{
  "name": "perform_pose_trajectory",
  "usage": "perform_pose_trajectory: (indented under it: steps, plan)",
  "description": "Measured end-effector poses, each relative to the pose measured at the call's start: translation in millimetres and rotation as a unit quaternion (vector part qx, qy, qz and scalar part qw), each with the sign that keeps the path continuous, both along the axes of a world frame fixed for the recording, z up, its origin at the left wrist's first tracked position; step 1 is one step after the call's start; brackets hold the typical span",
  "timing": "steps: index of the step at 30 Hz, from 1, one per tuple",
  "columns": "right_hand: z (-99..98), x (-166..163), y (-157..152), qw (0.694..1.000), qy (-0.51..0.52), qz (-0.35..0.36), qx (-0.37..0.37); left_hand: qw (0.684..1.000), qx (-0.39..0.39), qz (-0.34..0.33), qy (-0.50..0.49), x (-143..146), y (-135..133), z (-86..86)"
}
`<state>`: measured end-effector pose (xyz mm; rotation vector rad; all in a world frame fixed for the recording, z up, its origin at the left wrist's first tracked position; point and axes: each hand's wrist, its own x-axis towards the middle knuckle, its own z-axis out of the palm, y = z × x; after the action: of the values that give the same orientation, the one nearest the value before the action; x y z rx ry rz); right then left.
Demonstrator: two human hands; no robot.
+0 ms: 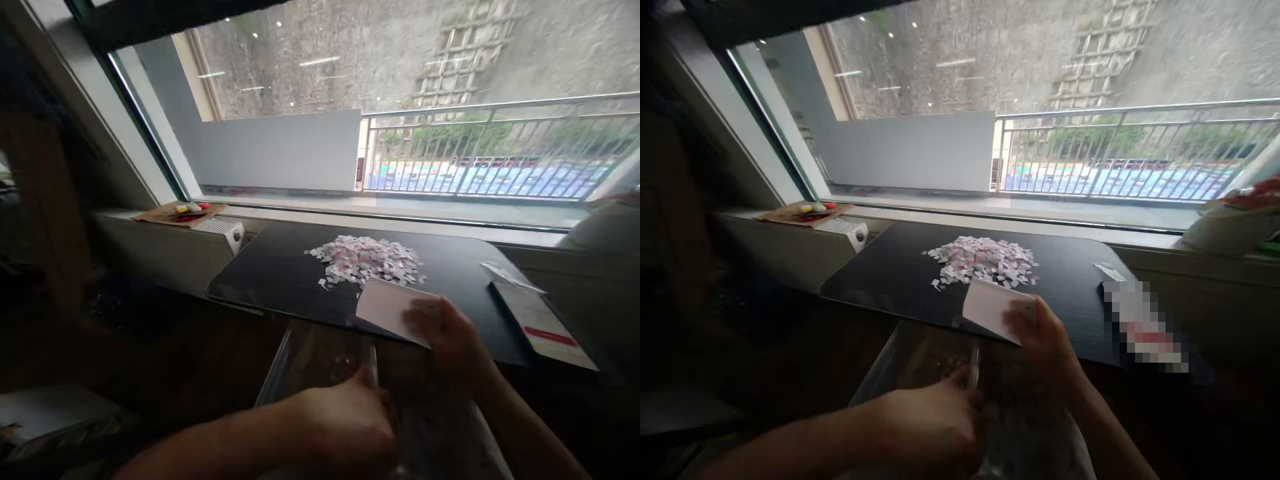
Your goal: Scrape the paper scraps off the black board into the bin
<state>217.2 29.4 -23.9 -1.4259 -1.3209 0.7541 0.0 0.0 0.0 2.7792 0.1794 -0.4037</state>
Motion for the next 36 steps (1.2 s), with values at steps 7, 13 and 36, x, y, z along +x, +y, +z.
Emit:
perform_pose_trajectory:
  steps: [7,13,36]
  plan:
    - [-3.6,-6,16,1.000,-0.020,0.010,-0.002,0.999,0.000,0.006,-0.040,-1,-1,-2.6]
    - [-0.6,1,19,1.000,0.024,0.001,0.000,0.998,-0.027,-0.005,0.056,6,4,21.7]
    - [15.4,29,18,0.992,-0.112,-0.059,0.005,0.999,-0.033,-0.036,0.022,5,19,6.0]
